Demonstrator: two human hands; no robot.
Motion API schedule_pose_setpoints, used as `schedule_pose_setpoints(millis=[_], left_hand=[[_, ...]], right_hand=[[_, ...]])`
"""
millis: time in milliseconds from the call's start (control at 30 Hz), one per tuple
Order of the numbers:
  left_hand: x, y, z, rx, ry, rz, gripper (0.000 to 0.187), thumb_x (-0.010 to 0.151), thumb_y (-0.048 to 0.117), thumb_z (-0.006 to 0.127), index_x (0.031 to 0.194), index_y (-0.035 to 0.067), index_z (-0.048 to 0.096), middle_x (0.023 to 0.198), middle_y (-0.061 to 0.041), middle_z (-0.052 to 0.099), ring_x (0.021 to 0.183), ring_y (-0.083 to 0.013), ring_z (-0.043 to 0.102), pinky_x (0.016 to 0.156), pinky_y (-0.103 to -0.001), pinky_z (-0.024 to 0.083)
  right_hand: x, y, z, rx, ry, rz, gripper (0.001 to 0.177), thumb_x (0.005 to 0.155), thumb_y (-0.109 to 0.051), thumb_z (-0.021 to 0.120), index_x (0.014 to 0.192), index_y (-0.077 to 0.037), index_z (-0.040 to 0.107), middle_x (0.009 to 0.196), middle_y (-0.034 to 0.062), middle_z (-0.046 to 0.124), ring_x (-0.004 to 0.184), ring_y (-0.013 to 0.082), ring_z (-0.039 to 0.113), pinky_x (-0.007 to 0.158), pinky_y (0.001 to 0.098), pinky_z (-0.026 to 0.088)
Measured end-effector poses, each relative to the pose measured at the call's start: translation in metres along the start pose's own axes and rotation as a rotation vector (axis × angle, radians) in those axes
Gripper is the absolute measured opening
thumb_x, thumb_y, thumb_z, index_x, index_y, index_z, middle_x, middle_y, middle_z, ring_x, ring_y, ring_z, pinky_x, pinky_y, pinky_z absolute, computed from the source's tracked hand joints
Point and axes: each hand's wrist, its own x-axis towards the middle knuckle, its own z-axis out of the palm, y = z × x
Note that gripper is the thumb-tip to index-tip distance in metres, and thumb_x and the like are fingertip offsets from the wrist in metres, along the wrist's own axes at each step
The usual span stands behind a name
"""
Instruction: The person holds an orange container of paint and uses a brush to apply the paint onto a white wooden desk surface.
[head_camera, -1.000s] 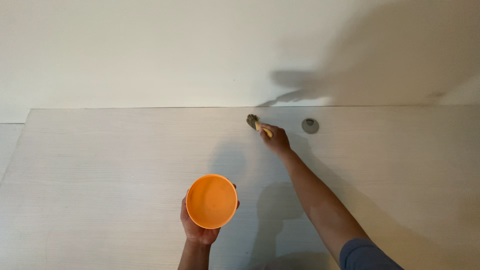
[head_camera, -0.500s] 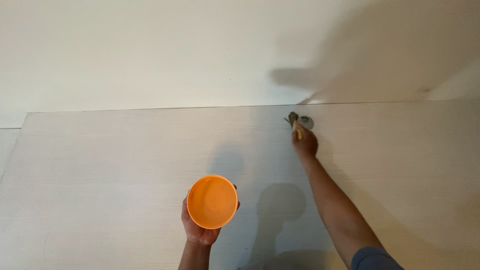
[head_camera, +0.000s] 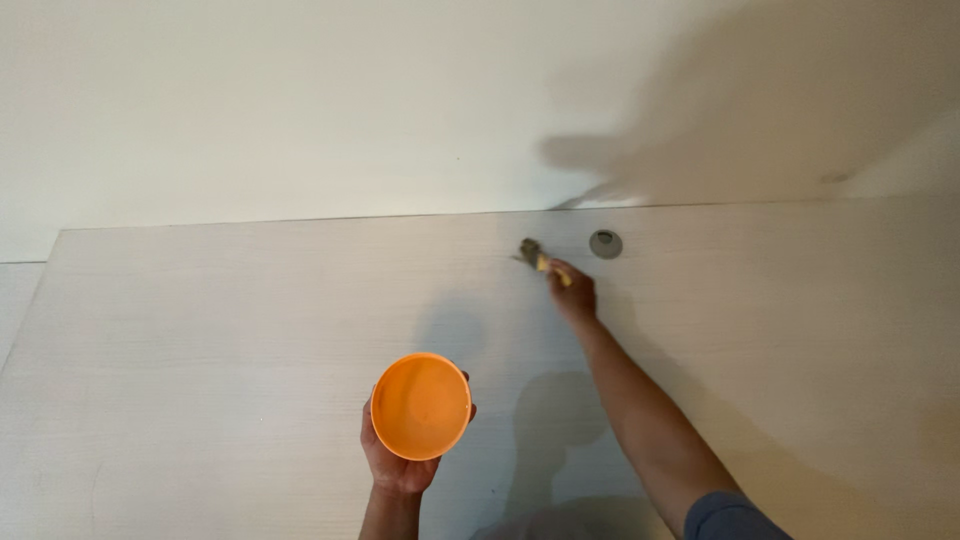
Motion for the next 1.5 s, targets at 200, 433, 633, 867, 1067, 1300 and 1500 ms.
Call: schedule_pose_setpoints(millis=[200,433,633,867,1067,1300,1500], left_hand=[[-0.003,0.002,0.003,-0.069,-0.165,-0.036,0.063,0.106,0.051,0.032,0.14,0.001,0.051,0.135,-0.035,0.054,0.122,-0.0489,0.056,0.096,-0.066,0.054],[-0.008,0.004,0.003,0.025,-0.162,0.061,0.057,0.113,0.046,0.033,0.138,-0.002,0.052,0.133,-0.033,0.056,0.118,-0.0516,0.06,0.09,-0.068,0.057],[-0.015,0.008,0.007,-0.048,-0.063,0.022,0.061,0.106,0.05,0.034,0.136,0.0,0.054,0.128,-0.036,0.059,0.111,-0.0474,0.063,0.086,-0.062,0.059],[-0.021,0.013,0.016,0.004,0.003,-0.001,0.061,0.105,0.05,0.033,0.135,0.001,0.053,0.129,-0.034,0.057,0.113,-0.0479,0.063,0.089,-0.065,0.058],[-0.025,0.014,0.018,0.008,-0.016,-0.02,0.06,0.106,0.05,0.032,0.136,0.003,0.053,0.129,-0.034,0.058,0.116,-0.049,0.061,0.091,-0.067,0.056],[-0.034,0.015,0.02,-0.02,0.063,-0.036,0.058,0.104,0.05,0.034,0.134,0.005,0.054,0.128,-0.028,0.058,0.116,-0.0492,0.06,0.09,-0.071,0.056],[-0.043,0.018,0.022,-0.05,0.02,-0.062,0.059,0.104,0.051,0.036,0.134,0.004,0.055,0.13,-0.032,0.057,0.117,-0.0486,0.06,0.092,-0.066,0.055]], right_hand=[[-0.005,0.022,-0.059,-0.127,0.082,0.163,0.035,0.097,-0.039,0.065,0.123,-0.018,0.076,0.111,0.0109,0.077,0.1,0.0278,0.073,0.086,0.0388,0.057],[-0.01,0.018,-0.021,-0.299,0.086,0.023,0.038,0.098,-0.034,0.062,0.128,-0.013,0.072,0.112,0.0141,0.076,0.099,0.0327,0.073,0.088,0.0437,0.058],[-0.031,-0.025,0.02,-0.068,-0.126,0.007,0.039,0.096,-0.034,0.063,0.127,-0.012,0.072,0.107,0.0137,0.077,0.092,0.0283,0.075,0.083,0.0389,0.059],[-0.029,-0.008,-0.012,0.035,-0.135,0.128,0.037,0.096,-0.039,0.065,0.123,-0.016,0.074,0.102,0.0109,0.079,0.086,0.0244,0.076,0.079,0.0357,0.06],[-0.026,0.021,-0.062,-0.073,0.166,0.12,0.034,0.095,-0.038,0.067,0.119,-0.016,0.077,0.108,0.0112,0.078,0.098,0.026,0.074,0.086,0.0369,0.058],[-0.036,0.005,-0.046,-0.366,0.115,0.192,0.034,0.099,-0.035,0.064,0.124,-0.015,0.075,0.104,0.0167,0.077,0.095,0.0334,0.073,0.09,0.0428,0.058],[-0.045,-0.005,0.019,-0.244,0.045,-0.077,0.036,0.095,-0.034,0.066,0.123,-0.014,0.075,0.103,0.0172,0.077,0.091,0.0335,0.074,0.083,0.0424,0.059]])
